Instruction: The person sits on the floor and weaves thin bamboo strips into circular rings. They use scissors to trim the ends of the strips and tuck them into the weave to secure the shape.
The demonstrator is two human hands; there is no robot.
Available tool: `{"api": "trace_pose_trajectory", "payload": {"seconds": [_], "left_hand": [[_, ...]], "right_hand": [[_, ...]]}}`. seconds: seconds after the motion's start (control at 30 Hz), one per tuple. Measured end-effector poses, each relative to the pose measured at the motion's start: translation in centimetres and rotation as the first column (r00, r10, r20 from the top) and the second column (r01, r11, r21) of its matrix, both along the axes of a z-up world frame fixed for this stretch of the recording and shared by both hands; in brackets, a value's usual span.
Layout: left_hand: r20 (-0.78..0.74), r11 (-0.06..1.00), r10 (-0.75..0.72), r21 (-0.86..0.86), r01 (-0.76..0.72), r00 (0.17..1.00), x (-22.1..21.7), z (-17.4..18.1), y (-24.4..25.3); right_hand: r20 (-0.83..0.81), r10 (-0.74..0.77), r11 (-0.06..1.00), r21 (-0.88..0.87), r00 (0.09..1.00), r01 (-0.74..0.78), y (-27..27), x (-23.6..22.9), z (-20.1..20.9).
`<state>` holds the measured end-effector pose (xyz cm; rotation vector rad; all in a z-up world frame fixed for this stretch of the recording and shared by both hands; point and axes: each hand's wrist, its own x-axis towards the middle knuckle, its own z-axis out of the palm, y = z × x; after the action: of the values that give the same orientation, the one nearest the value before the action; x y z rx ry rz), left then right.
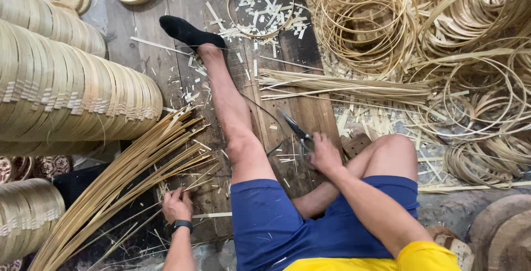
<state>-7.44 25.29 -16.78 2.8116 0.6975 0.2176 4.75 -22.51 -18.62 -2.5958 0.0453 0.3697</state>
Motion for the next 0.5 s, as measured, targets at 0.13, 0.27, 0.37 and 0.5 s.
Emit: {"api": "trace_pose_trajectory", "payload": {"seconds": [0.13, 0.27, 0.37, 0.5], "left_hand": [[0.148, 0.993, -0.037, -0.103, 0.053, 0.988, 0.6, 0.8, 1.3], [0.255, 0.994, -0.044, -0.090, 0.069, 0.966, 1.6, 3.3, 0.6], [0.185, 0.971, -0.216, 0.143, 0.191, 0.959, 3.0, 6.8, -2.0], [0.258, 0.916, -0.396, 0.047, 0.398, 0.881, 2.2, 12.3, -9.4]], "right_hand": [[0.266, -0.002, 0.990, 0.139, 0.964, -0.036, -3.0, 3.8, -0.9], [0.191, -0.138, 0.990, 0.050, 0.972, 0.131, -4.3, 9.6, -0.9], [0.339, -0.057, 0.991, -0.097, 0.939, 0.095, -3.9, 12.8, -1.2], [0.411, 0.139, 0.961, -0.277, 0.901, -0.022, -2.7, 14.5, -0.9]]}}
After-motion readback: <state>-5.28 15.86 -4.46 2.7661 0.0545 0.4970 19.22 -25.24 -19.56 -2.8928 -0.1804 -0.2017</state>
